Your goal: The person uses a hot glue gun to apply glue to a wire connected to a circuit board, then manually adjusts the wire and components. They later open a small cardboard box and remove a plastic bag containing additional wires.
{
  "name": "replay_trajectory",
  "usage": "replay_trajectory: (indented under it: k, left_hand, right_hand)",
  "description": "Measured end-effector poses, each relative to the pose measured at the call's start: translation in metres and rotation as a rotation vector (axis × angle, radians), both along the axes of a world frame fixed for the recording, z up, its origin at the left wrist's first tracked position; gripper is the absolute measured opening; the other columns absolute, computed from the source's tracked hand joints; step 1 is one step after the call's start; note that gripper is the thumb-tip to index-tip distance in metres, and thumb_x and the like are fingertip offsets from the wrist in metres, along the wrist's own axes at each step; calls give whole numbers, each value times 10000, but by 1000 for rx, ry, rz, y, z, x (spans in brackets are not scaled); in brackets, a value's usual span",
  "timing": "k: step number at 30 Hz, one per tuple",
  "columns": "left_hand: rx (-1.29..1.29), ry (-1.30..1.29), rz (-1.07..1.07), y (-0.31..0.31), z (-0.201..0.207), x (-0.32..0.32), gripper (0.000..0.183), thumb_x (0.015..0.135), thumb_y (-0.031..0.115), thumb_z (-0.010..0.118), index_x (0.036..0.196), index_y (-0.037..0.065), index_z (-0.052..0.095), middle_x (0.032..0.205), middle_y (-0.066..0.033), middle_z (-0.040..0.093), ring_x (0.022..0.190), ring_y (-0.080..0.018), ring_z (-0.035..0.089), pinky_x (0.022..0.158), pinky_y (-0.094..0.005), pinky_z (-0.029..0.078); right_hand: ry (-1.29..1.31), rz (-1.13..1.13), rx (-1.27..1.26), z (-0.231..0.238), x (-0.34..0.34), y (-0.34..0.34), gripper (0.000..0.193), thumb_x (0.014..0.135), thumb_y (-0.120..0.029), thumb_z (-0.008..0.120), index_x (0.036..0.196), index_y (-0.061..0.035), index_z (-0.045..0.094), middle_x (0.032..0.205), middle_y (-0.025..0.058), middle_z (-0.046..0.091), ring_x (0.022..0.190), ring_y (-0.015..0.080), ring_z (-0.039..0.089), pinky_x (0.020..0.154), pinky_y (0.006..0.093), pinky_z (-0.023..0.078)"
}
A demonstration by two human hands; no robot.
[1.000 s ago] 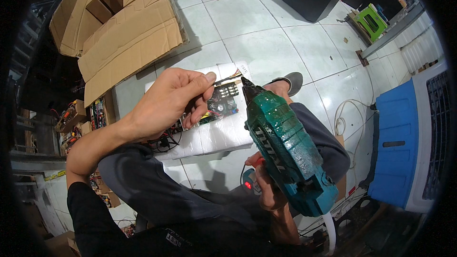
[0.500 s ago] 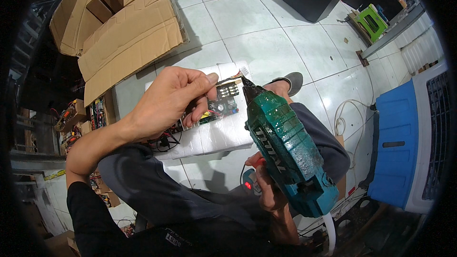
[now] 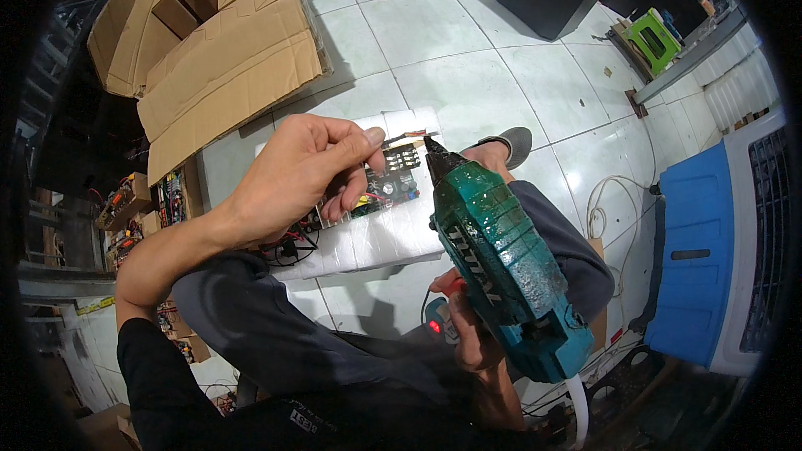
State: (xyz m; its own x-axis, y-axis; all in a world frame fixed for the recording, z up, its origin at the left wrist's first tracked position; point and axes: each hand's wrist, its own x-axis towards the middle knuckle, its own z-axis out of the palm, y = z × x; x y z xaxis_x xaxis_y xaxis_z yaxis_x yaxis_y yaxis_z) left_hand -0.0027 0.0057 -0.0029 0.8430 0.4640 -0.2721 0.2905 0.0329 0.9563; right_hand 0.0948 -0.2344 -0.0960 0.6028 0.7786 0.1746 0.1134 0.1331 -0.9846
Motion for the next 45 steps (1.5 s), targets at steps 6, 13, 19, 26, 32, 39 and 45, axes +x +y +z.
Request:
replay_trajectory:
  k: [6, 13, 19, 26, 32, 39, 45]
  left_hand:
    - [13, -17, -2, 1, -2, 0, 396, 1002, 294, 497, 893, -55, 648, 579, -47, 598, 464, -83, 503, 469, -236, 396]
    - [-6, -28, -7, 2, -3, 0, 388, 1003, 295, 504, 906, -53, 645, 588, -48, 600, 468, -84, 510, 474, -232, 403]
    - [10, -24, 0, 2, -4, 0, 383, 1002, 294, 505, 901, -47, 645, 590, -49, 601, 471, -86, 515, 478, -232, 408]
    - [17, -19, -1, 2, -4, 0, 381, 1000, 290, 510, 902, -52, 645, 591, -50, 601, 469, -86, 514, 476, -231, 410]
    - [2, -22, 8, 2, -3, 1, 379, 998, 289, 515, 900, -53, 645, 586, -46, 599, 467, -86, 513, 471, -232, 409]
    - [-2, -13, 23, 1, -2, 1, 375, 998, 287, 516, 895, -48, 648, 584, -38, 594, 468, -85, 509, 473, -235, 407]
    - [-4, -19, 20, 0, -1, 1, 378, 1002, 284, 511, 895, -52, 649, 582, -37, 589, 465, -85, 497, 474, -235, 404]
  right_hand:
    - [0, 36, -78, 1, 2, -4, 238, 904, -160, 485, 1025, 32, 558, 920, 151, 598, 881, 242, 618, 853, 402, 502]
    - [7, 51, -60, -1, 2, -5, 243, 909, -168, 483, 1031, 32, 549, 926, 143, 590, 897, 239, 607, 876, 405, 486]
    - [23, 36, -65, 4, -1, -2, 246, 914, -172, 476, 1028, 32, 553, 926, 144, 591, 897, 238, 607, 875, 403, 487]
    - [-5, 45, -80, 3, 1, -4, 254, 913, -182, 477, 1028, 31, 557, 942, 142, 595, 899, 239, 613, 871, 404, 492]
    - [43, 23, -92, 3, -1, -3, 261, 912, -191, 479, 1022, 31, 564, 927, 142, 600, 899, 240, 613, 877, 405, 491]
    - [17, 59, -94, -3, 2, -7, 277, 905, -197, 498, 1037, 36, 565, 944, 152, 606, 908, 240, 606, 875, 398, 484]
    - [36, 81, -83, -1, 0, -7, 301, 892, -185, 506, 1065, 57, 550, 945, 160, 602, 915, 242, 604, 880, 398, 479]
